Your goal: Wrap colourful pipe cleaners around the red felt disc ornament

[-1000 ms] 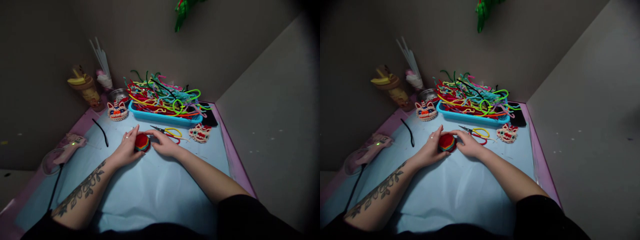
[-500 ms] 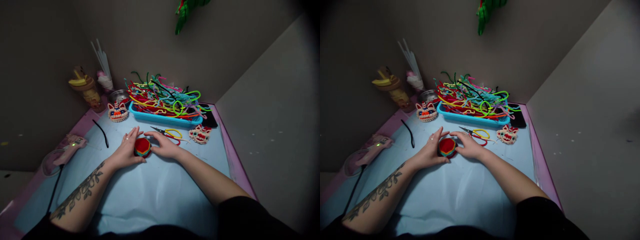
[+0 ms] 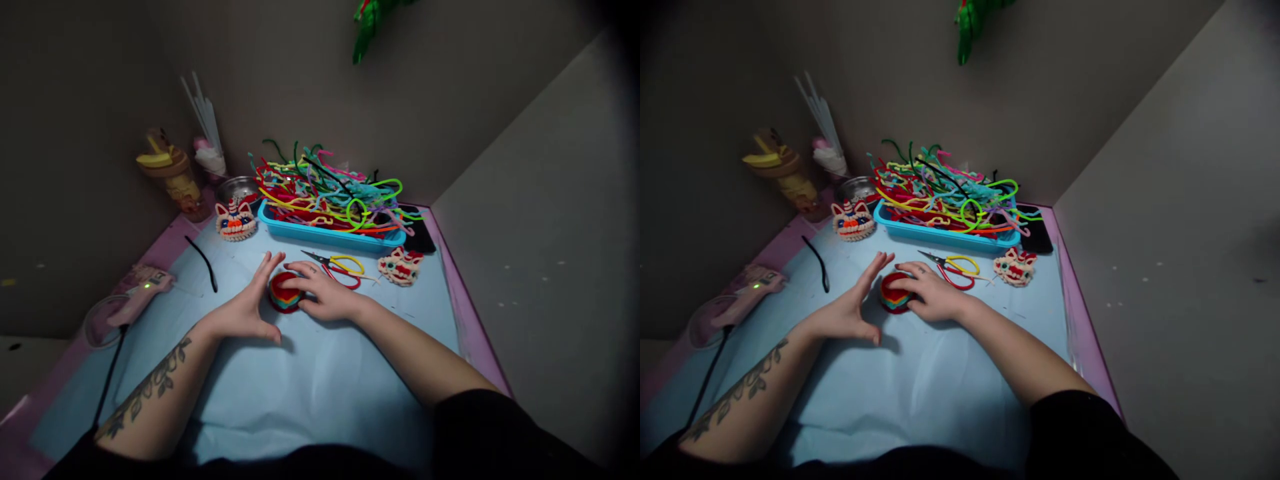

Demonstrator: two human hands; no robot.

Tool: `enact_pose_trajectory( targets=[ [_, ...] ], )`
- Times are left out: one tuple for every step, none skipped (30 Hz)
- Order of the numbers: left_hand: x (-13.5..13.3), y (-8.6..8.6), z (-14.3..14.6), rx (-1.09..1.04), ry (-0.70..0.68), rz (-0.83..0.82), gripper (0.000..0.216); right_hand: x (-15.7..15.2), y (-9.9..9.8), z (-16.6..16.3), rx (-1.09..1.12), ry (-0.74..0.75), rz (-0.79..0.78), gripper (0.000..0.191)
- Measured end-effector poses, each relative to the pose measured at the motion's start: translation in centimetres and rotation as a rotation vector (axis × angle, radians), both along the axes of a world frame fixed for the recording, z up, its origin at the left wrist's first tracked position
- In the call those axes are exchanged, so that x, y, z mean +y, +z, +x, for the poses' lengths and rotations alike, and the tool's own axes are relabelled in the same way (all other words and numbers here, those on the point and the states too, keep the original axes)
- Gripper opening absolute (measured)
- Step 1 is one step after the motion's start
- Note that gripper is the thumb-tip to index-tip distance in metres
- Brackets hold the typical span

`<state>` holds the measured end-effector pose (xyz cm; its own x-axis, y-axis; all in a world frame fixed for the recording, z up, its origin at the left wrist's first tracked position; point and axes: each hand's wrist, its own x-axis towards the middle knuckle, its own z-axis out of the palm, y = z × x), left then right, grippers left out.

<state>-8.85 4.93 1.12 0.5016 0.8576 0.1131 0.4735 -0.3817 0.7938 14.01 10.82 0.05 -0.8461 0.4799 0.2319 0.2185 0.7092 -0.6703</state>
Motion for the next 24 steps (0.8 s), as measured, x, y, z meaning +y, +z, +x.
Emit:
enact_pose_trajectory(
  targets=[
    [0.1,0.2,-0.2,-0.048,0.035,-0.012,0.126,0.1,0.1,0.1,0.005,0.005,-0.007,0.06],
    [0.2,0.4,-0.4,-0.076,0.082,-0.012,0.118,0.3,0.1,0.3,0.01,0.008,-0.013,0.062],
    [0.3,0.6,-0.5,-0.087,0.125,-0.005,0.108,0.5,0.1,0.5,0.014,0.013,-0.014,0.064],
    [0.5,0.7,-0.6,-0.088,0.158,0.003,0.098,0.7,0.1,0.6,0.018,0.019,-0.011,0.064],
    [0.6,0.7,-0.5,-0.088,0.174,0.003,0.086,0.9,0.0,0.7,0.022,0.022,-0.004,0.063],
    [0.8,0.7,-0.4,-0.095,0.174,-0.001,0.074,1.0,-0.1,0.8,0.027,0.025,0.005,0.061],
    [0.9,0.6,-0.2,-0.107,0.165,-0.01,0.063,1.2,-0.2,0.8,0.031,0.026,0.014,0.058],
    [0.9,0.6,0.0,-0.123,0.153,-0.019,0.055,1.3,-0.4,0.8,0.035,0.025,0.024,0.055],
    [1.0,0.4,0.2,-0.133,0.144,-0.028,0.05,1.4,-0.6,0.7,0.038,0.02,0.036,0.053],
    [1.0,0.3,0.3,-0.138,0.142,-0.029,0.047,1.5,-0.7,0.6,0.043,0.011,0.05,0.051],
    [1.0,0.2,0.4,-0.135,0.145,-0.023,0.046,1.5,-0.9,0.5,0.045,0.002,0.067,0.049],
    [0.9,0.1,0.5,-0.128,0.146,-0.012,0.046,1.4,-1.0,0.4,0.046,-0.007,0.086,0.047],
    [0.9,0.1,0.5,-0.118,0.144,-0.002,0.045,1.4,-1.1,0.3,0.046,-0.017,0.104,0.046],
    [0.9,0.0,0.5,-0.108,0.139,0.008,0.045,1.3,-1.2,0.2,0.044,-0.027,0.12,0.045],
    [0.9,0.0,0.5,-0.101,0.135,0.015,0.044,1.3,-1.2,0.1,0.04,-0.034,0.133,0.044],
    [0.9,0.0,0.5,-0.098,0.132,0.018,0.043,1.2,-1.2,-0.1,0.034,-0.041,0.144,0.042],
    [0.9,-0.1,0.6,-0.098,0.133,0.017,0.043,1.1,-1.1,-0.1,0.027,-0.046,0.156,0.041],
    [1.0,-0.1,0.6,-0.102,0.134,0.013,0.042,1.1,-1.1,-0.2,0.019,-0.053,0.167,0.04],
    [1.0,-0.1,0.6,-0.106,0.136,0.01,0.042,1.1,-1.0,-0.2,0.011,-0.057,0.175,0.038],
    [1.0,-0.1,0.5,-0.108,0.135,0.01,0.041,1.1,-0.9,-0.2,0.006,-0.057,0.179,0.038],
    [1.0,0.0,0.4,-0.105,0.134,0.014,0.041,1.1,-0.8,0.0,0.006,-0.054,0.174,0.039],
    [1.0,0.0,0.3,-0.097,0.138,0.022,0.041,1.2,-0.6,0.1,0.009,-0.047,0.161,0.043],
    [1.1,0.0,0.1,-0.084,0.145,0.034,0.041,1.3,-0.5,0.3,0.015,-0.037,0.144,0.048],
    [1.1,0.0,-0.1,-0.062,0.149,0.05,0.044,1.4,-0.3,0.6,0.023,-0.028,0.125,0.053]
  ],
)
